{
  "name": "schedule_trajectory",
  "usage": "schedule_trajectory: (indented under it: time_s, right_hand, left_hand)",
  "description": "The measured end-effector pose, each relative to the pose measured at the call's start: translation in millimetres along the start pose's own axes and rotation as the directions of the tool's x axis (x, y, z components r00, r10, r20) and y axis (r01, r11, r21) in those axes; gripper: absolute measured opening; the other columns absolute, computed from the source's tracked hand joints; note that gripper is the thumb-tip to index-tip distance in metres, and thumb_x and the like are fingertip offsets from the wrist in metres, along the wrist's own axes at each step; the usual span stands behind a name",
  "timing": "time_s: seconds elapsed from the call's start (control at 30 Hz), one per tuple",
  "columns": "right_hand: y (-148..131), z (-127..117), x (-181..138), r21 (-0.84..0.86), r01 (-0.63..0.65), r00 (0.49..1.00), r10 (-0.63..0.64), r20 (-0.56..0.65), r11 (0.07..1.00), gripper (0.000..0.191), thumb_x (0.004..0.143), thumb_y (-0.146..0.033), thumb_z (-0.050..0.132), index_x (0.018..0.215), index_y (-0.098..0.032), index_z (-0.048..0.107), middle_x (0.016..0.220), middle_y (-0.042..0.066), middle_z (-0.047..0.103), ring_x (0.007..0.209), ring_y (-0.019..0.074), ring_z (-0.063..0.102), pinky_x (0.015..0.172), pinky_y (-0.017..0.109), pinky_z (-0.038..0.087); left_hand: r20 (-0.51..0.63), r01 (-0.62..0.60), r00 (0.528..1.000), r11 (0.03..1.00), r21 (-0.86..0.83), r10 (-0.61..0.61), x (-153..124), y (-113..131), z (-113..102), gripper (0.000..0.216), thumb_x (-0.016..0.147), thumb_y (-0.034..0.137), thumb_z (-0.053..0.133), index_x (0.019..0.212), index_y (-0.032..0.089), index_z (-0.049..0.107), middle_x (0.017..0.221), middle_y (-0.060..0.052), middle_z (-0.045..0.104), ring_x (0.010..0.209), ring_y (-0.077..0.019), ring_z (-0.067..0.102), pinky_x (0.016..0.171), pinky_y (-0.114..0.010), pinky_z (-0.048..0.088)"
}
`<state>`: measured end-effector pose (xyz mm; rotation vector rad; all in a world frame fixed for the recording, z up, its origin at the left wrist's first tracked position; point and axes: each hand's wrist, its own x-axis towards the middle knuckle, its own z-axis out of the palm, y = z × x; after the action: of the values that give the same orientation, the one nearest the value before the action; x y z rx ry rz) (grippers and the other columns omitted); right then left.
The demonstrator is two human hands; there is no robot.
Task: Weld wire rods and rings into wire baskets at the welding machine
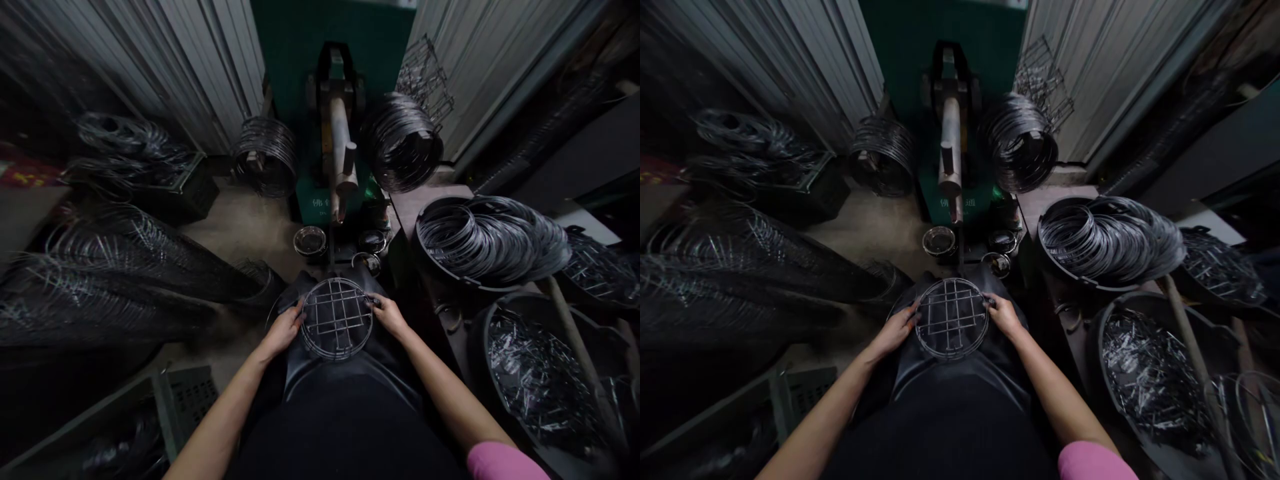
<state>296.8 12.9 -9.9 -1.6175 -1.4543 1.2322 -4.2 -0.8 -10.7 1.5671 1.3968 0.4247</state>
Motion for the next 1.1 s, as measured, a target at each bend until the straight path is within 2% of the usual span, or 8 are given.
schedule_trajectory:
  time_s: [0.1,0.23,0.43,0.7,0.8,0.87,1.0,1.1]
  right_hand:
    - [1.1,-4.2,-7.4,0.054,-0.033,0.996,0.029,0.079,0.998,0.040,0.066,-0.022,0.066,0.106,-0.022,0.066,0.111,0.002,0.067,0.110,0.0230,0.057,0.101,0.038,0.037]
    - [7.3,-4.1,-16.5,0.121,-0.095,0.992,0.084,0.094,0.988,0.047,0.066,-0.025,0.069,0.113,-0.023,0.063,0.116,0.002,0.064,0.114,0.0224,0.055,0.104,0.039,0.034]
    - [15.2,2.8,-22.3,0.103,-0.096,0.995,0.097,0.004,0.990,0.045,0.067,-0.025,0.068,0.111,-0.019,0.064,0.115,0.005,0.065,0.111,0.0220,0.056,0.103,0.037,0.035]
    - [18.1,12.6,-23.2,0.008,-0.015,0.993,0.016,-0.113,1.000,0.039,0.069,-0.021,0.061,0.107,-0.020,0.066,0.112,0.005,0.066,0.108,0.0226,0.059,0.099,0.037,0.039]
    - [16.0,11.6,-30.1,-0.022,0.021,0.990,-0.024,-0.138,1.000,0.035,0.069,-0.024,0.061,0.104,-0.022,0.068,0.108,0.004,0.068,0.106,0.0238,0.060,0.097,0.039,0.041]
    - [13.1,10.1,-36.0,-0.013,0.030,0.980,-0.032,-0.195,0.999,0.031,0.072,-0.032,0.060,0.100,-0.022,0.069,0.105,0.005,0.069,0.102,0.0247,0.061,0.094,0.040,0.044]
    - [2.2,10.8,-41.6,0.072,0.049,0.959,-0.027,-0.283,0.996,0.037,0.078,-0.044,0.054,0.102,-0.019,0.068,0.104,0.007,0.069,0.101,0.0251,0.062,0.093,0.040,0.045]
    - [-6.7,14.4,-38.6,0.095,0.088,0.970,-0.064,-0.236,0.992,0.039,0.075,-0.042,0.059,0.104,-0.018,0.067,0.104,0.008,0.069,0.100,0.0256,0.062,0.092,0.040,0.045]
  left_hand:
    - [0.165,-0.035,0.986,0.999,0.023,0.030,-5.4,-3.5,-14.3,0.063,0.077,0.045,0.051,0.133,0.017,0.042,0.127,-0.010,0.053,0.122,-0.0265,0.044,0.105,-0.039,0.029]
    - [0.288,-0.104,0.955,0.989,0.104,0.070,-14.2,3.2,-18.5,0.111,0.051,0.052,0.075,0.141,0.017,0.022,0.139,-0.014,0.038,0.128,-0.0322,0.033,0.107,-0.042,0.026]
    - [0.016,0.135,0.988,0.915,0.379,-0.152,-28.0,29.6,17.1,0.126,0.047,0.063,0.072,0.143,0.019,0.003,0.125,-0.017,0.040,0.115,-0.0389,0.046,0.088,-0.043,0.042]
    - [-0.110,0.180,0.983,0.879,0.442,-0.146,-30.3,37.9,32.2,0.121,0.047,0.055,0.076,0.142,0.019,0.010,0.121,-0.016,0.043,0.110,-0.0370,0.049,0.086,-0.039,0.041]
    - [-0.049,0.085,0.996,0.955,0.285,-0.075,-33.4,26.8,19.3,0.120,0.043,0.047,0.080,0.142,0.020,0.016,0.124,-0.014,0.043,0.114,-0.0353,0.046,0.091,-0.041,0.039]
    - [0.045,0.026,0.999,0.999,0.047,-0.028,-35.3,17.4,4.5,0.111,0.045,0.045,0.080,0.140,0.022,0.026,0.120,-0.011,0.049,0.110,-0.0297,0.049,0.091,-0.038,0.041]
    - [0.023,0.111,0.994,0.905,-0.411,-0.111,-31.3,13.6,-15.5,0.081,0.067,0.052,0.066,0.135,0.020,0.036,0.103,-0.005,0.060,0.085,-0.0184,0.059,0.079,-0.033,0.047]
    - [-0.056,0.075,0.991,0.851,-0.520,-0.122,-21.0,24.2,-10.1,0.072,0.071,0.055,0.060,0.130,0.018,0.044,0.115,-0.008,0.061,0.101,-0.0223,0.058,0.089,-0.035,0.045]
